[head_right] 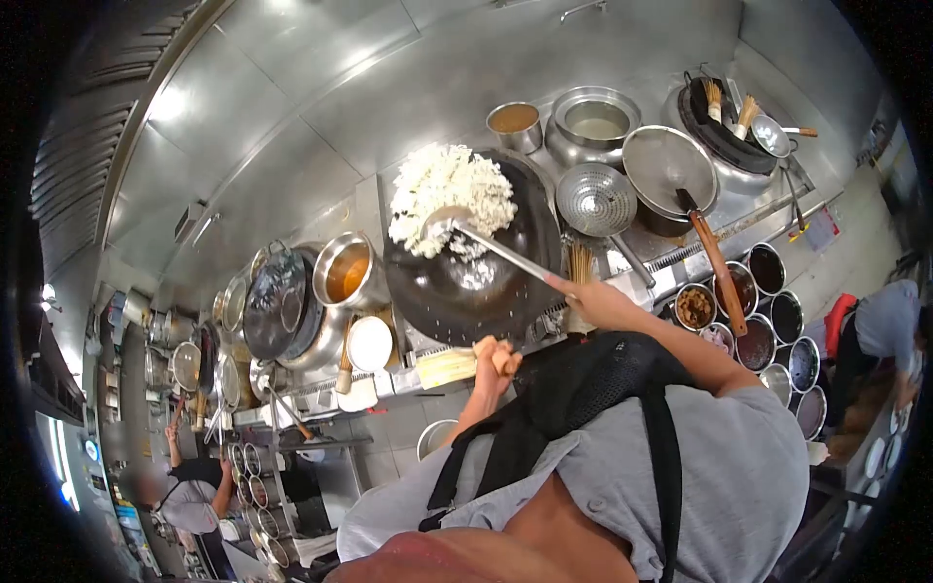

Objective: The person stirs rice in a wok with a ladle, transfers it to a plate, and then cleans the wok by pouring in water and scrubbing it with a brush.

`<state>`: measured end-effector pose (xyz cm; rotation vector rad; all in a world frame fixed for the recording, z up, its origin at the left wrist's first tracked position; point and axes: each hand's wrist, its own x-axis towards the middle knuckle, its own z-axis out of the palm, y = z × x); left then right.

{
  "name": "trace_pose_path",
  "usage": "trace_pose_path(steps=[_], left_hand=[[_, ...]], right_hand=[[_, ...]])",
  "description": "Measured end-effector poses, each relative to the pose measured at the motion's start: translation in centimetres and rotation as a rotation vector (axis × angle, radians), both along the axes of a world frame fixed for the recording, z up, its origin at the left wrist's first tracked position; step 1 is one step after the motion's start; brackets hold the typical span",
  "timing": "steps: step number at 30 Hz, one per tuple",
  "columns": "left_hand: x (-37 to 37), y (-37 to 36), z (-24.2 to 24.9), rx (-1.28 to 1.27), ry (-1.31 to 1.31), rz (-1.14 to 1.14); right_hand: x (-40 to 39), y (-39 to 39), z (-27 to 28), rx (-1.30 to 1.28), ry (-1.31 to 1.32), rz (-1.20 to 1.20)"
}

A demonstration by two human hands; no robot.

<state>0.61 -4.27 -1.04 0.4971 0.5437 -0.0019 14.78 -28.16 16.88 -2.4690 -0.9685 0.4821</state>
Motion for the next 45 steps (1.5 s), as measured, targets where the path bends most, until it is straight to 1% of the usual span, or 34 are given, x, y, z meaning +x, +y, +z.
trace_pose_path(steps=[2, 3, 4, 5, 6, 8, 10, 11, 12, 13, 14, 16, 17, 18, 20, 22, 23, 24, 25, 26, 27, 28, 30, 32, 34, 35, 36, 37, 38, 40, 41, 42, 44, 45], left_hand=[[0.9, 1.4, 2.7, -0.068, -0.130, 0.010], [2.9, 2.2, 4.9, 0.038, -0.022, 0.096], [5.3, 5.3, 1.4, -0.184, -0.316, 0.010], [6.6, 4.8, 5.3, -0.097, -0.039, 0.187], [6.7, 4.0, 8.4, 0.002, 0.069, 0.227], [4.5, 4.7, 5.1, -0.165, -0.253, -0.012], [4.4, 1.3, 12.2, 0.029, 0.203, 0.160], [4.7, 2.4, 9.9, -0.025, -0.060, 0.071], [6.8, 3.4, 9.2, -0.057, -0.053, 0.095], [8.8, 4.9, 5.8, -0.195, -0.253, 0.015], [10.1, 3.8, 8.5, -0.116, 0.057, 0.098], [9.4, 2.4, 4.9, -0.053, -0.001, 0.179], [7.6, 0.8, 3.9, -0.083, 0.010, 0.190], [5.0, 0.0, 2.6, -0.100, 0.015, 0.206], [0.3, 1.3, -0.7, -0.086, -0.201, -0.063], [-0.1, 1.9, 0.5, 0.054, -0.153, -0.015], [0.8, 2.4, 4.3, 0.034, -0.112, -0.004], [3.1, 2.1, 7.4, -0.071, 0.028, 0.180], [5.0, 3.4, 7.0, -0.085, -0.198, 0.099], [7.4, 4.5, 8.0, -0.069, -0.116, 0.073], [9.8, 5.8, 5.6, -0.116, -0.186, 0.008], [11.2, 5.6, 5.8, -0.096, -0.048, 0.057], [10.8, 4.8, 3.4, -0.122, 0.001, 0.135], [6.7, 2.4, 2.2, -0.135, -0.048, 0.170], [1.8, 3.0, 0.4, -0.110, -0.054, -0.038], [1.5, 2.9, 0.6, -0.019, 0.021, -0.004], [1.6, 3.1, 1.4, 0.071, 0.096, 0.029], [2.0, 4.1, 3.4, -0.041, -0.102, -0.012], [4.0, 4.5, 5.1, -0.038, -0.133, 0.056], [8.3, 6.6, 5.9, -0.105, -0.226, 0.052], [10.9, 8.3, 1.9, -0.212, -0.319, -0.036], [12.4, 7.5, 4.7, -0.115, 0.027, 0.081], [14.4, 8.3, 0.9, -0.108, -0.035, -0.024], [14.3, 8.0, 1.3, -0.119, -0.036, -0.016]], right_hand=[[-0.4, -2.3, 0.7, -0.011, 0.079, 0.030], [-0.7, -4.1, 0.1, 0.147, 0.168, 0.074], [-1.1, -5.5, -0.1, 0.298, 0.260, 0.120], [-1.9, -6.7, 1.6, 0.300, 0.414, 0.073], [-2.9, -8.0, 3.7, 0.297, 0.571, 0.025], [-3.5, -11.0, 4.9, 0.231, 0.341, 0.098], [-2.2, -12.1, 6.5, 0.153, 0.328, 0.116], [-2.2, -12.2, 6.6, 0.066, 0.347, 0.119], [-0.8, -11.3, 6.0, -0.121, 0.329, 0.108], [-0.8, -8.7, 7.0, -0.123, 0.343, 0.046], [1.3, -7.4, 2.0, 0.022, 0.183, 0.131], [2.5, -3.3, -2.8, -0.029, -0.137, 0.106], [1.9, -1.2, -2.8, -0.131, -0.074, -0.006], [1.7, 0.0, -4.3, -0.131, -0.131, -0.017], [-0.3, -0.6, -1.5, -0.048, -0.025, -0.054], [-1.6, -4.5, 0.9, 0.082, 0.081, 0.055], [-2.1, -6.5, 0.8, 0.200, 0.072, 0.099], [-2.4, -7.8, 0.9, 0.305, 0.079, 0.155], [-2.3, -7.7, 1.5, 0.277, 0.091, 0.183], [-2.2, -7.3, 2.1, 0.200, 0.128, 0.157], [-2.4, -6.6, 2.4, 0.129, 0.166, 0.125], [-2.0, -5.2, 1.8, 0.115, 0.174, 0.138], [-0.3, -1.2, -2.1, -0.068, 0.017, 0.007], [1.0, 1.3, -7.0, -0.097, -0.097, -0.085], [-0.8, 2.7, -6.2, 0.012, -0.126, -0.122], [-1.9, 2.2, -6.6, 0.100, -0.133, -0.101], [-3.4, 2.2, -4.6, 0.040, 0.135, -0.185], [-4.9, 1.8, -4.9, 0.199, 0.208, -0.211], [-6.3, 1.3, -5.0, 0.345, 0.288, -0.240], [-7.4, 2.0, -2.0, 0.364, 0.305, -0.275], [-6.9, 2.1, -1.7, 0.430, 0.234, -0.219], [-7.6, 4.3, 5.3, 0.332, 0.478, -0.347], [-7.3, 5.4, 9.0, 0.514, 0.547, -0.358], [-7.4, 5.8, 11.6, 0.554, 0.625, -0.414]])
